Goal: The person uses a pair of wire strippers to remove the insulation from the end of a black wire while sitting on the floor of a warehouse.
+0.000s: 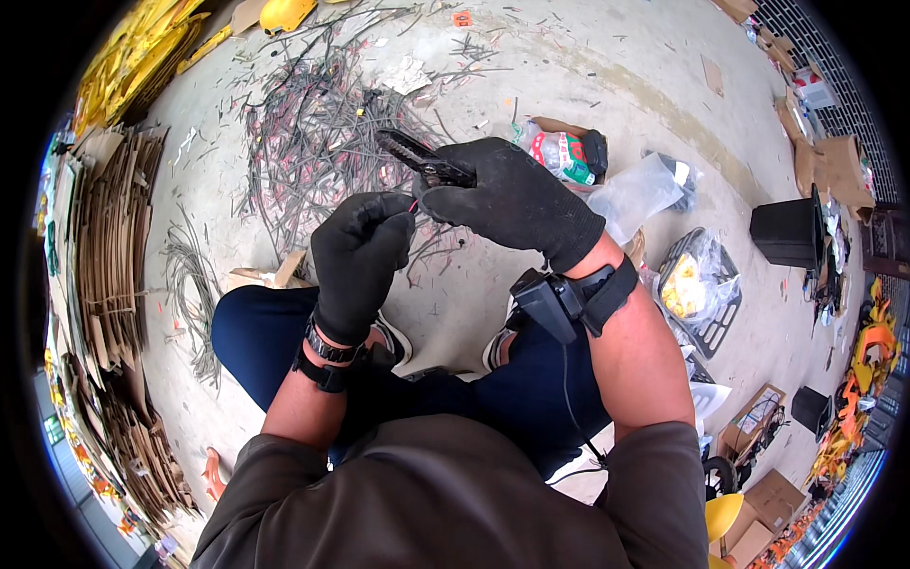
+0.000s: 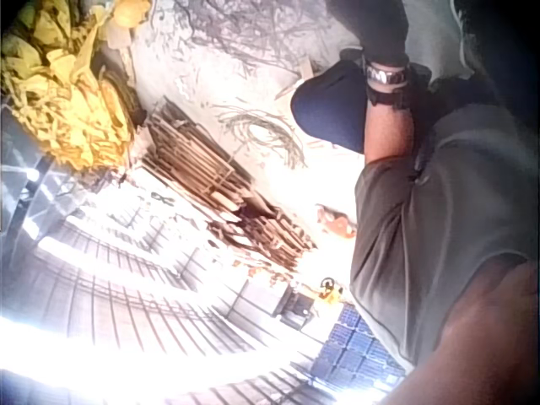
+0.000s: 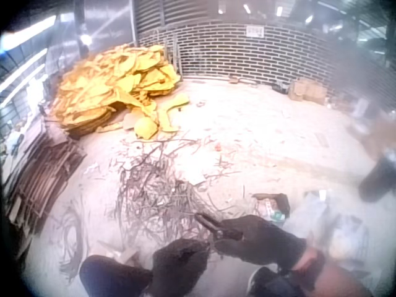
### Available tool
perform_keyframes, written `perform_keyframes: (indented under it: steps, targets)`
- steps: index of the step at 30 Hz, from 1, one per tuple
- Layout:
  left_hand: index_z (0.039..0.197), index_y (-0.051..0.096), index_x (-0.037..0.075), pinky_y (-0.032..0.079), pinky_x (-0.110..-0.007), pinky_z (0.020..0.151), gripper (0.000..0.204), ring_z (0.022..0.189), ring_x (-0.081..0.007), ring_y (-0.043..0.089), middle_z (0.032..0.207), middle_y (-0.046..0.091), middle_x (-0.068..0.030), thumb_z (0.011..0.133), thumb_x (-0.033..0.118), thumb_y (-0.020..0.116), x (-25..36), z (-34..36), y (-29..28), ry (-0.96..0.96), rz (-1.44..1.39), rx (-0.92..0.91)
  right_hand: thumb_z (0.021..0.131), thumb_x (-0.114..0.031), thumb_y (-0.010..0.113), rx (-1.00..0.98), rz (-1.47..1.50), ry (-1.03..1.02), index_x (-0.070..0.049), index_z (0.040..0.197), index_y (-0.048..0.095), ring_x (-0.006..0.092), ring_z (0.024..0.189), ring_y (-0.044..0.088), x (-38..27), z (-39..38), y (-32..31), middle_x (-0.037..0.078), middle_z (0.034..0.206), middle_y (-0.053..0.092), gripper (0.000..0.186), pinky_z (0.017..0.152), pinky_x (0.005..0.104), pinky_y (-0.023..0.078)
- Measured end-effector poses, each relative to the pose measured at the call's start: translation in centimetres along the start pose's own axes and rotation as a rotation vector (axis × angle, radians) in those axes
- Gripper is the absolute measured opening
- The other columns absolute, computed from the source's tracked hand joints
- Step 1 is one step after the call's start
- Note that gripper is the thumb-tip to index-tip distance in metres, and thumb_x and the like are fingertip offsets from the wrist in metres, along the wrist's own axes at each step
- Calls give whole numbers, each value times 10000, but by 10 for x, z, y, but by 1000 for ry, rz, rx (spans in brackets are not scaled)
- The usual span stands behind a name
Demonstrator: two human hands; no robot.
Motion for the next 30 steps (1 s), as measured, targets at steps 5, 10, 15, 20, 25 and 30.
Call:
perform_keyframes:
  steps: [5,10,15,20,25,30]
  targets:
    - [1029,694,-42,458,-226,528,141,583,-67,563,766,660,-39,911,6,634,0,0,0,-65,-32,15,867,-211,668,-37,75,116,15,976,656,245,670,592,2,0,1,166,766,632,251,678,373,492]
    - [1153,666,-58,470,-232,525,257,584,-95,581,866,678,-78,917,38,632,-15,7,-6,-169,-232,134,915,-223,668,-18,236,133,29,993,672,140,710,600,14,0,2,81,790,659,264,684,299,495]
    - [1323,593,-58,469,-230,528,390,613,-107,600,1004,694,-117,955,68,596,-10,9,3,-173,-311,-16,952,-210,653,-60,557,238,32,983,668,146,721,634,11,-1,11,78,807,671,244,698,302,510]
    - [1312,590,-81,478,-228,526,392,609,-98,602,973,713,-126,949,67,605,-7,9,5,-166,-411,-56,939,-182,688,-77,644,310,32,1031,690,143,711,669,18,-1,18,100,841,704,233,670,283,553]
    - [1310,589,-89,478,-223,533,393,624,-111,622,936,716,-137,949,66,602,-13,6,2,-91,-433,8,942,-171,686,-89,680,300,33,1051,701,145,705,680,17,1,25,95,839,709,232,661,284,561]
    - [1315,582,-89,479,-222,542,389,645,-127,641,911,708,-153,965,81,586,-5,7,3,-15,-446,-29,938,-170,690,-97,652,329,34,1072,707,143,700,682,16,1,28,90,835,711,245,662,278,561]
Point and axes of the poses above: each hand's wrist, its own z-axis towards the middle knuckle, its own y-axis out of the palm, x = y × z, the point moved 6 cm from there along z, towards the middle knuckle
